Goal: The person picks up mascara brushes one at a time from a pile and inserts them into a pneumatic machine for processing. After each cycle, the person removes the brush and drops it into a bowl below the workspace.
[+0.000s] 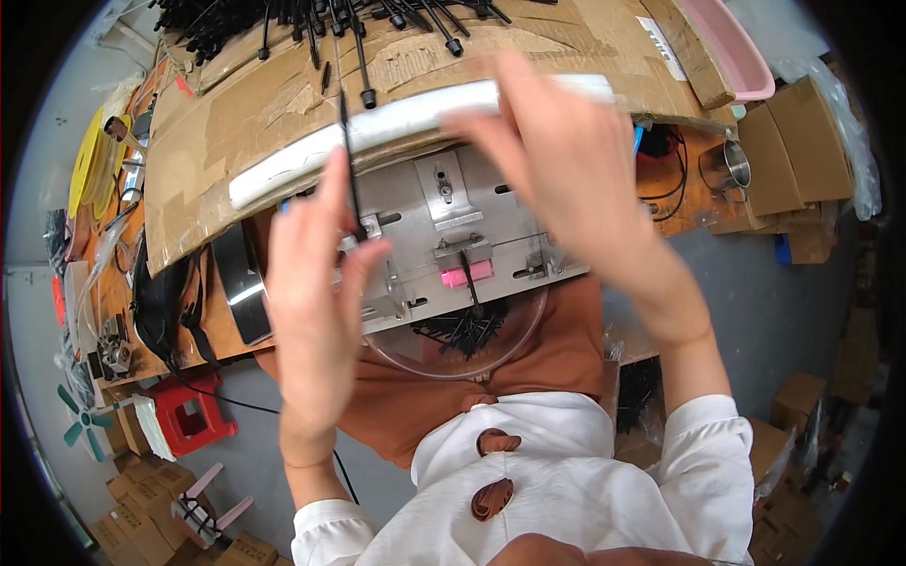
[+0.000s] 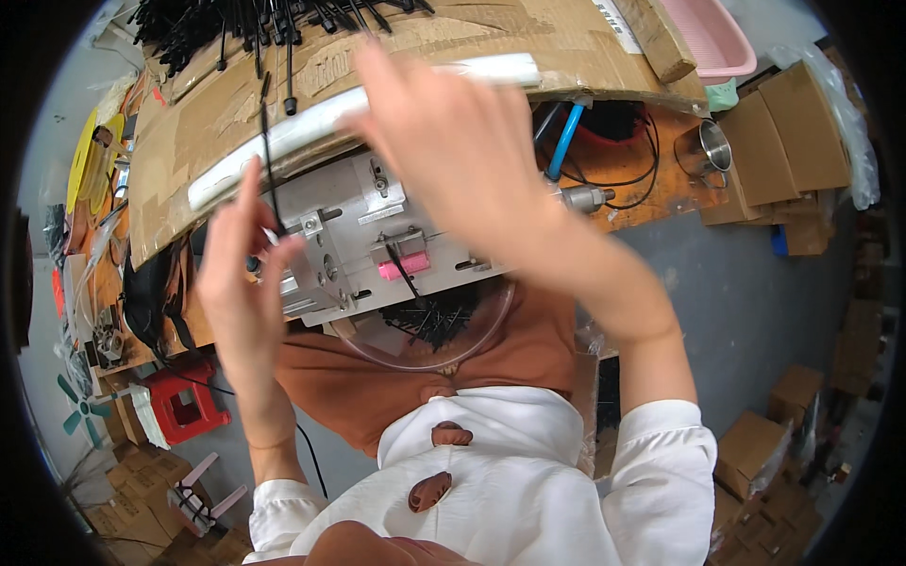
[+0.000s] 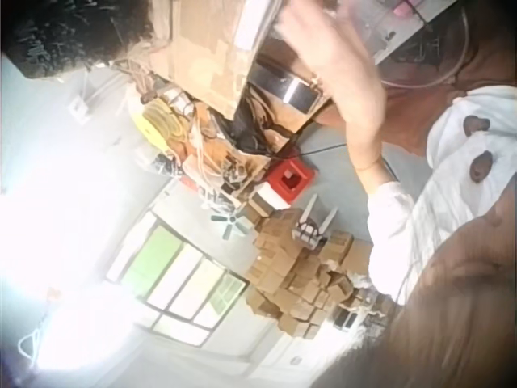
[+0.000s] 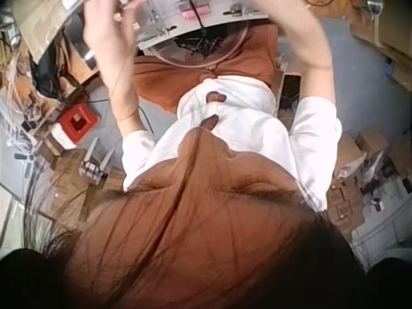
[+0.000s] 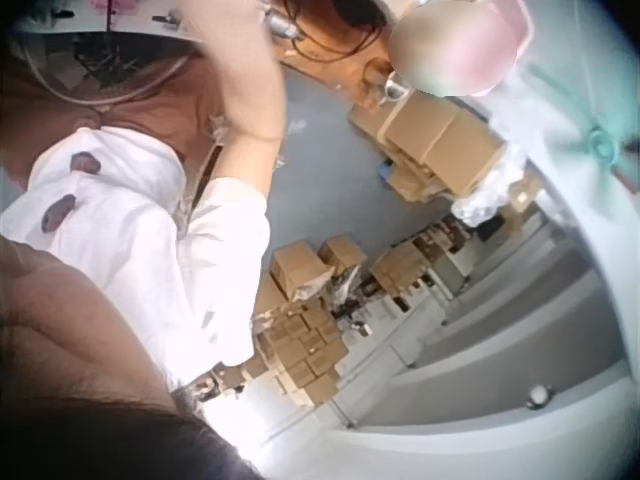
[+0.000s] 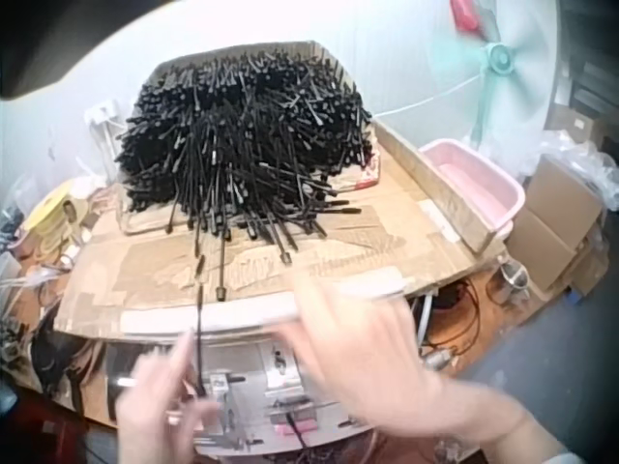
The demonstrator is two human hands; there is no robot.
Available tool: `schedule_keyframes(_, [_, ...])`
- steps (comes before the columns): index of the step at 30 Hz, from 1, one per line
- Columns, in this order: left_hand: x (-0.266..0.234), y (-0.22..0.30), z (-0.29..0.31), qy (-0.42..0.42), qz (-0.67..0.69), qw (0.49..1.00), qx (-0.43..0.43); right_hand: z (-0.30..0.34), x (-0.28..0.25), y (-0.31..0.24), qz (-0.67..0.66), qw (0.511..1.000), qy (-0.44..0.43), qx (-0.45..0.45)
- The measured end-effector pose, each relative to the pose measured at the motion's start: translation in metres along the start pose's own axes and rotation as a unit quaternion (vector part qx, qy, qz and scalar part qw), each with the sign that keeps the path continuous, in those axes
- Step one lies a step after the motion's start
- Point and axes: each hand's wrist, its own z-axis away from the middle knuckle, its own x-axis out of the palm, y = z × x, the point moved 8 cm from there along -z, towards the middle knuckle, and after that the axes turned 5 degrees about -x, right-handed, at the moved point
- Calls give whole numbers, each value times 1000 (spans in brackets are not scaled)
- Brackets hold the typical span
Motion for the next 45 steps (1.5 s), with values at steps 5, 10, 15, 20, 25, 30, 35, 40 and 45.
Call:
schedule_keyframes(5, [27, 8, 37, -28, -11, 999, 25, -83, 60, 63, -119, 977, -175, 27])
schedule_keyframes(10, [67, 28, 94, -55, -40, 996, 60, -69, -2, 76, -428, 858, -216, 186])
schedule_keyframes(15, [96, 31, 99, -66, -124, 990, 27, -40, -40, 98, -572, 814, -46, 87])
schedule_keyframes(20, [100, 29, 96, -64, -90, 994, -1, 10, -77, 52, -565, 812, 48, 139])
schedule_keyframes(25, [95, 27, 93, -102, -131, 986, 26, 88, -49, 10, -273, 953, 76, 102])
schedule_keyframes(30, [23, 38, 5, 70, -75, 990, 101, 142, 13, -46, -194, 979, -20, 57])
schedule_keyframes(35, [18, -1, -90, 35, -87, 987, 132, 149, 46, -62, -198, 976, -62, 74])
schedule_keyframes(40, [16, -7, -90, -87, 22, 993, 76, 143, 47, -63, -208, 973, -57, 80])
schedule_keyframes(45, [8, 24, -12, 49, 0, 997, 60, 144, 24, -47, -173, 975, -99, 97])
